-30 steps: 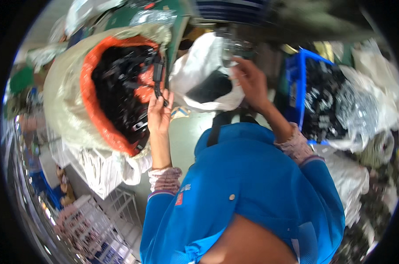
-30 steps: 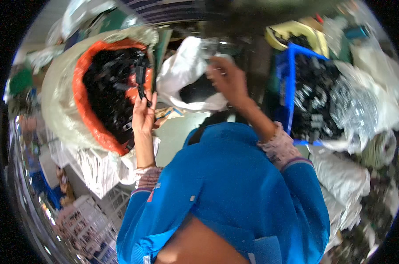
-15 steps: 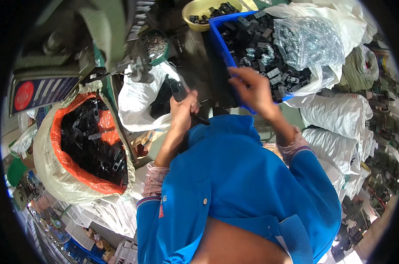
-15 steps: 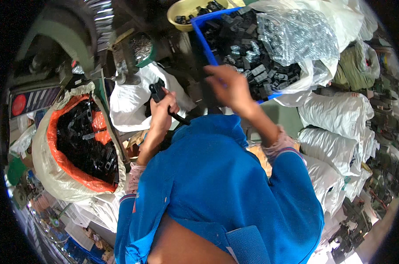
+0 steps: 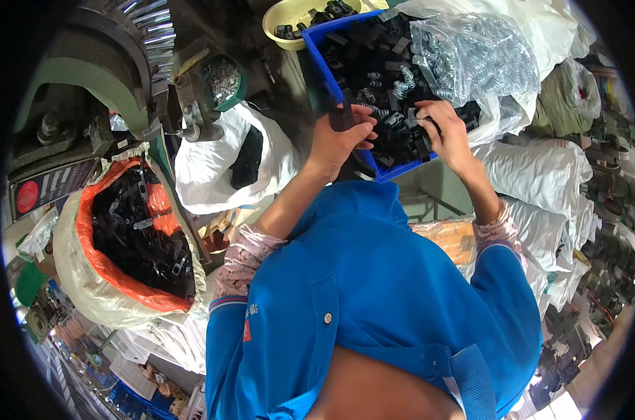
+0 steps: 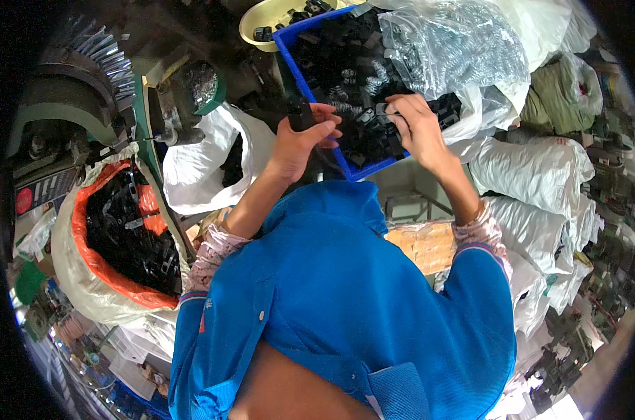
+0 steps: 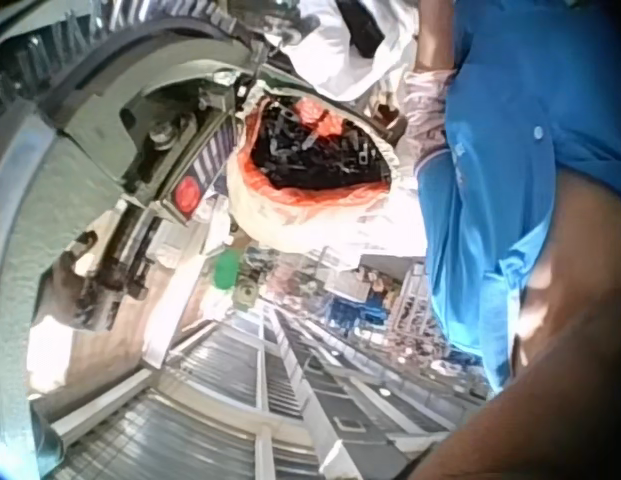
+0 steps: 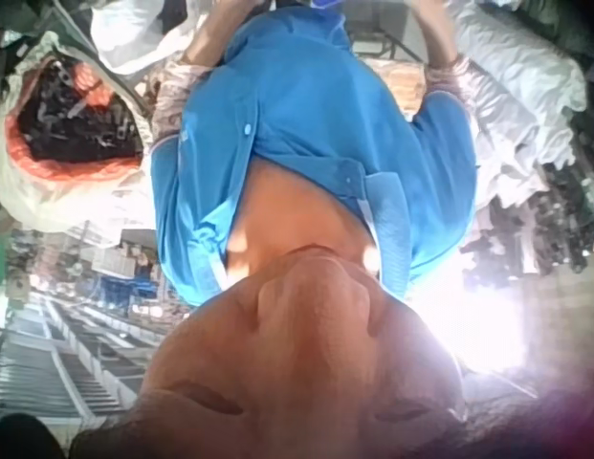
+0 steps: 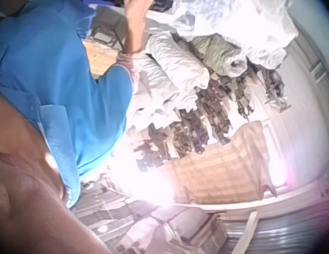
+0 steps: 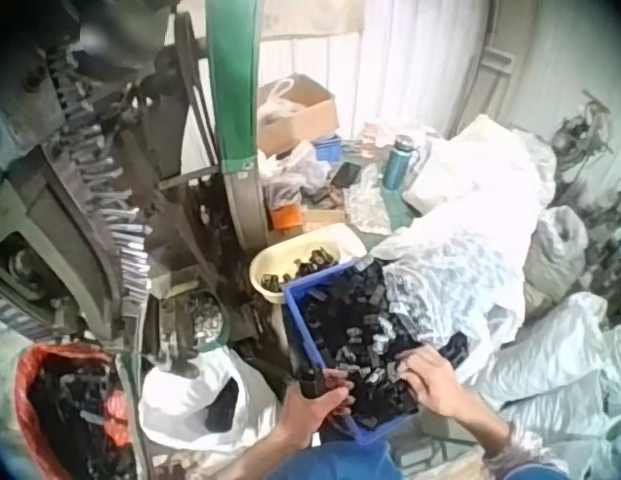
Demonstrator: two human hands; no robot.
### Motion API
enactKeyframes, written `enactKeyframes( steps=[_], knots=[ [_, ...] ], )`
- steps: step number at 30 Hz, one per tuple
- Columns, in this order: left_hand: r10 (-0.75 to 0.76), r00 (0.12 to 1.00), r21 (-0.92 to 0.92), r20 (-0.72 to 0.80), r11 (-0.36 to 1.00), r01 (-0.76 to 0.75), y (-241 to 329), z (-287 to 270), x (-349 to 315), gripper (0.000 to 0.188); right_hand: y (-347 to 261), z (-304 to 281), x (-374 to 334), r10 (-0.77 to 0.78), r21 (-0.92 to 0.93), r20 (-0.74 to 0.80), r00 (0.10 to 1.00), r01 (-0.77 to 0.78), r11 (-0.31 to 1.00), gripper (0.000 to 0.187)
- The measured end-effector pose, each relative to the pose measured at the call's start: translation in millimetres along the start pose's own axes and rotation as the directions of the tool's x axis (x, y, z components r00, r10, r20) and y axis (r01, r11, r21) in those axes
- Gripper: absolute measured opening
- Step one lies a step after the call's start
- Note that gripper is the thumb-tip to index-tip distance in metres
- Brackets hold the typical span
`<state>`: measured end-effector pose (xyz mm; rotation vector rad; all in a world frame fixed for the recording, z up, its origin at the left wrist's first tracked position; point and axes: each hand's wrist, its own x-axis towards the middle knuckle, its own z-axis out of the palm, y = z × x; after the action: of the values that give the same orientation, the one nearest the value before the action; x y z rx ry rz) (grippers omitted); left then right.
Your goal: The person repeatedly picks small black plastic components from a blue bin, joins them by hand, and places the assembled units into a white bag. The person also retrieves additional components from a large sack and continues the assembly cycle.
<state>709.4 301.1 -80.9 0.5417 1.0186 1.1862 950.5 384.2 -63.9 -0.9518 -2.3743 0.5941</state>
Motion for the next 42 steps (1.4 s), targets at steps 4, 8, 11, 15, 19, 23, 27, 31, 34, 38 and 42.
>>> enactKeyframes(
  steps=[4, 8, 11, 15, 19, 23, 27, 31, 34, 38, 42],
  knots=[
    [0.076, 0.996, 0.052, 0.050, 0.996, -0.078, -3, 11, 2, 0.035, -26, 20, -12, 0.392, 0.478, -0.040, 0.919, -0.327, 0.815, 0.023],
    [0.089, 0.994, 0.135, 0.059, 0.986, -0.096, -11, 3, -3, 0.033, -64, 54, -16, 0.469, 0.788, 0.052, 0.882, -0.324, 0.524, 0.027],
    [0.083, 0.995, 0.036, -0.048, 0.996, -0.081, -6, -7, -9, 0.027, -69, 48, -7, 0.367, 0.568, 0.127, 0.921, -0.371, 0.734, 0.020],
    [0.124, 0.983, 0.040, -0.136, 0.992, -0.120, 5, -26, -15, 0.016, -31, 29, 17, 0.141, 0.009, -0.088, 0.986, -0.141, 0.990, 0.014],
    [0.106, 0.983, 0.017, -0.149, 0.994, -0.105, 10, -39, -16, 0.015, -13, 36, 46, 0.202, -0.027, -0.008, 0.979, -0.202, 0.979, 0.014],
    [0.145, 0.982, 0.011, -0.121, 0.989, -0.145, 5, -44, -15, 0.023, -5, 67, 77, 0.295, -0.303, 0.217, 0.930, -0.223, 0.926, 0.018],
    [0.279, 0.955, 0.194, -0.098, 0.947, -0.257, 9, -47, -17, 0.028, 1, 69, 75, 0.265, -0.204, 0.175, 0.948, -0.228, 0.952, 0.023],
    [0.358, 0.931, 0.230, -0.073, 0.914, -0.333, 19, -39, -14, 0.030, -12, 51, 69, 0.469, 0.392, 0.238, 0.851, -0.526, 0.755, 0.022],
    [0.362, 0.931, 0.304, -0.043, 0.893, -0.333, 19, -34, -11, 0.031, -59, 29, 74, 0.351, 0.689, 0.260, 0.900, -0.428, 0.586, 0.019],
    [0.413, 0.910, 0.360, 0.019, 0.847, -0.392, 24, -29, -12, 0.030, -75, 23, 76, 0.276, 0.620, 0.310, 0.910, -0.413, 0.667, 0.021],
    [0.480, 0.876, 0.506, 0.044, 0.745, -0.434, 21, -32, -11, 0.029, -76, 27, 78, 0.131, 0.579, 0.228, 0.965, -0.242, 0.778, 0.018]
  ],
)
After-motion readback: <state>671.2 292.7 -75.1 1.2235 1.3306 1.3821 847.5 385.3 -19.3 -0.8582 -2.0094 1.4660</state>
